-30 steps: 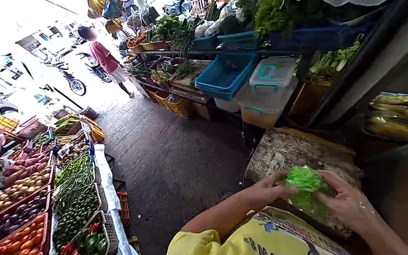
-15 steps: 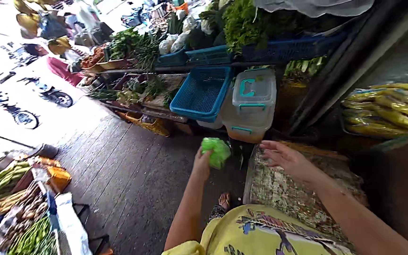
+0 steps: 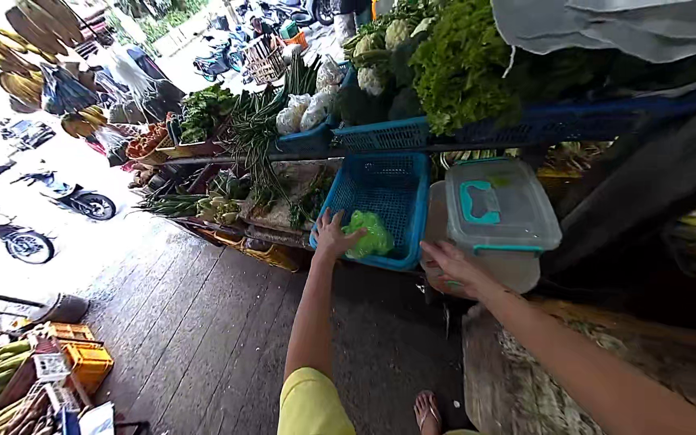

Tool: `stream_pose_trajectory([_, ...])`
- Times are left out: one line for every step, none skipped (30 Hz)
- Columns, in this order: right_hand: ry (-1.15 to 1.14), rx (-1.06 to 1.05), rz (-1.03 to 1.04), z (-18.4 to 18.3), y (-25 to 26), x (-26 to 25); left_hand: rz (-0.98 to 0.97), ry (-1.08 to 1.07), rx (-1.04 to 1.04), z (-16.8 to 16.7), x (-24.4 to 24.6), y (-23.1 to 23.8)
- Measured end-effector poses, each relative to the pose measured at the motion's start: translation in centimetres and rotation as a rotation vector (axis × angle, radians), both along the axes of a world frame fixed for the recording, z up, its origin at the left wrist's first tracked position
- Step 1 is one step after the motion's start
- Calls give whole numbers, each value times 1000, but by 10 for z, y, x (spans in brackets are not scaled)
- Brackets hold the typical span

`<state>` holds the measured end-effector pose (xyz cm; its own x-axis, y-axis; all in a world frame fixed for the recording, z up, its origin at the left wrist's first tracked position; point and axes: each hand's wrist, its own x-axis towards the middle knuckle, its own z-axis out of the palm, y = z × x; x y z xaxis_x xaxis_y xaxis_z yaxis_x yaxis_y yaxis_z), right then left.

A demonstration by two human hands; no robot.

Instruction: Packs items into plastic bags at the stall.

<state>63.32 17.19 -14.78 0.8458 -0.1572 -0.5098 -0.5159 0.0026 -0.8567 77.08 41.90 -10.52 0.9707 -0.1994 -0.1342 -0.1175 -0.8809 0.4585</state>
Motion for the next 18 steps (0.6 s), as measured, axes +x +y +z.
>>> stream_pose_trajectory([10, -14, -6, -3, 2, 7, 33, -36, 8, -3, 9, 2])
stream_pose_trajectory([28, -33, -11, -6, 4, 14, 67, -64, 17, -8, 17, 5])
stream_pose_trajectory([48, -52, -13, -8, 7, 19, 99, -69, 33, -16, 26, 9])
stream_pose_trajectory([67, -64, -8, -9, 9, 23, 128, -43, 58, -24, 33, 14])
stream_pose_trajectory([79, -62, -6, -9, 12, 28, 149, 10, 82, -30, 40, 18])
stream_pose_trajectory([83, -61, -5, -9, 14, 32, 160, 59, 108, -33, 45, 22])
stream_pose_trajectory([86, -58, -7, -8, 16, 35, 167, 94, 136, -34, 50, 25])
stream_pose_trajectory([87, -52, -14, -7, 18, 37, 180, 121, 148, -30, 54, 27])
stream_pose_trajectory([85, -37, -32, -6, 20, 38, 202, 140, 153, -25, 56, 30])
stream_pose_trajectory([86, -14, -52, -5, 21, 39, 224, 161, 142, -21, 58, 35])
stream_pose_trajectory([87, 14, -71, -5, 22, 39, 240, 194, 113, -20, 60, 41])
stream_pose_trajectory([87, 39, -85, -5, 21, 39, 252, 228, 76, -22, 60, 48])
stream_pose_trajectory([84, 61, -92, -5, 21, 39, 260, 263, 44, -27, 60, 55])
stream_pose_trajectory([74, 80, -96, -5, 21, 38, 269, 280, 5, -33, 58, 62])
stream_pose_trajectory([61, 88, -94, -5, 22, 36, 273, 267, -31, -39, 53, 66])
stream_pose_trajectory([43, 92, -91, -5, 23, 33, 265, 234, -53, -42, 46, 69])
stream_pose_trajectory([23, 95, -82, -3, 24, 28, 252, 185, -72, -41, 36, 72])
stream_pose_trajectory([1, 107, -67, 0, 26, 21, 238, 130, -102, -38, 25, 77])
